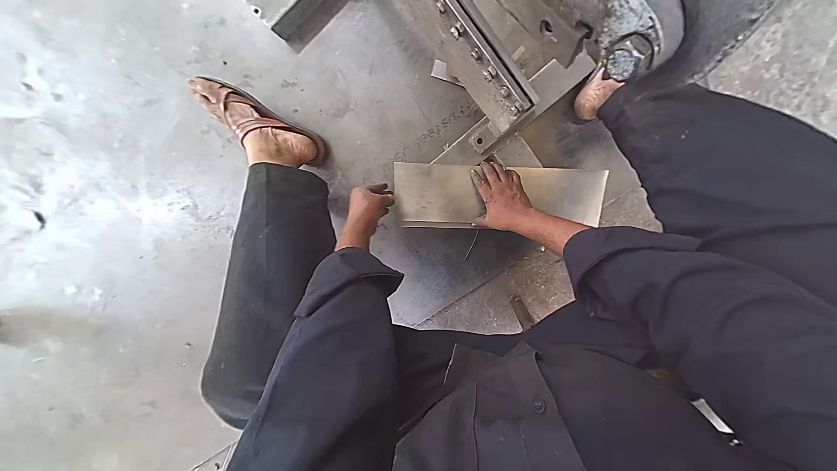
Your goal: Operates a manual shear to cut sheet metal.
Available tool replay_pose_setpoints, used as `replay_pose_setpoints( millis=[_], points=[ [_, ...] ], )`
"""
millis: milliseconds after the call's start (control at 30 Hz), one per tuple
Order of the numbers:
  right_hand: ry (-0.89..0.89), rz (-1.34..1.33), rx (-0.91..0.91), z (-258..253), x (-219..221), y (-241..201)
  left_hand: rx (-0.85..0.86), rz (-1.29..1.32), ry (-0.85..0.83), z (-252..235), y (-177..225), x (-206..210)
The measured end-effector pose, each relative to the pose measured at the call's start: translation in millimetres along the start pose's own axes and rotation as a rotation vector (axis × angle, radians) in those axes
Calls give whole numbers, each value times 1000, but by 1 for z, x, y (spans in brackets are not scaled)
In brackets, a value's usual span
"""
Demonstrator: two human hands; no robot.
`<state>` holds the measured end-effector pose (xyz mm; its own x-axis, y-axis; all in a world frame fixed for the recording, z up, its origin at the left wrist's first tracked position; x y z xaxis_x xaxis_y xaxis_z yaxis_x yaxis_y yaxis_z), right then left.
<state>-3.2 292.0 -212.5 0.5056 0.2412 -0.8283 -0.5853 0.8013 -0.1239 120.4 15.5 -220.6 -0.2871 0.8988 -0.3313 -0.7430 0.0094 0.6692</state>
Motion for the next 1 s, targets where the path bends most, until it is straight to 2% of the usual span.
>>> replay_pose_setpoints(
  millis=[133,200,467,700,833,1000],
  points=[
    [4,19,8,1,-1,0,10,-440,67,22,20,34],
    [17,36,8,1,-1,1,-45,-499,82,33,30,42],
    [43,62,16,5,-4,-1,-86,-443,100,35,25,46],
    [-2,87,44,5,-6,-3,-50,-382,121,31,20,45],
    [-3,73,46,4,-6,-3,13,-282,95,17,11,39],
    [14,52,43,5,-8,-4,42,-24,108,-3,0,32]
  ],
)
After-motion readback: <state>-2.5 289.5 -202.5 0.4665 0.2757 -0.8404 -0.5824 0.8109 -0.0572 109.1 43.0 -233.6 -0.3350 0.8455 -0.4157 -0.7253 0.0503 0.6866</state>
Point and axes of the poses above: each hand's wrist, its own z-axis away from the middle knuckle, its own x-axis out of the palm, y = z × x, the point moved 4 cm from there along -z, towards the middle knuckle, and after that the axes turned 9 degrees about x, right-handed, at the moved point
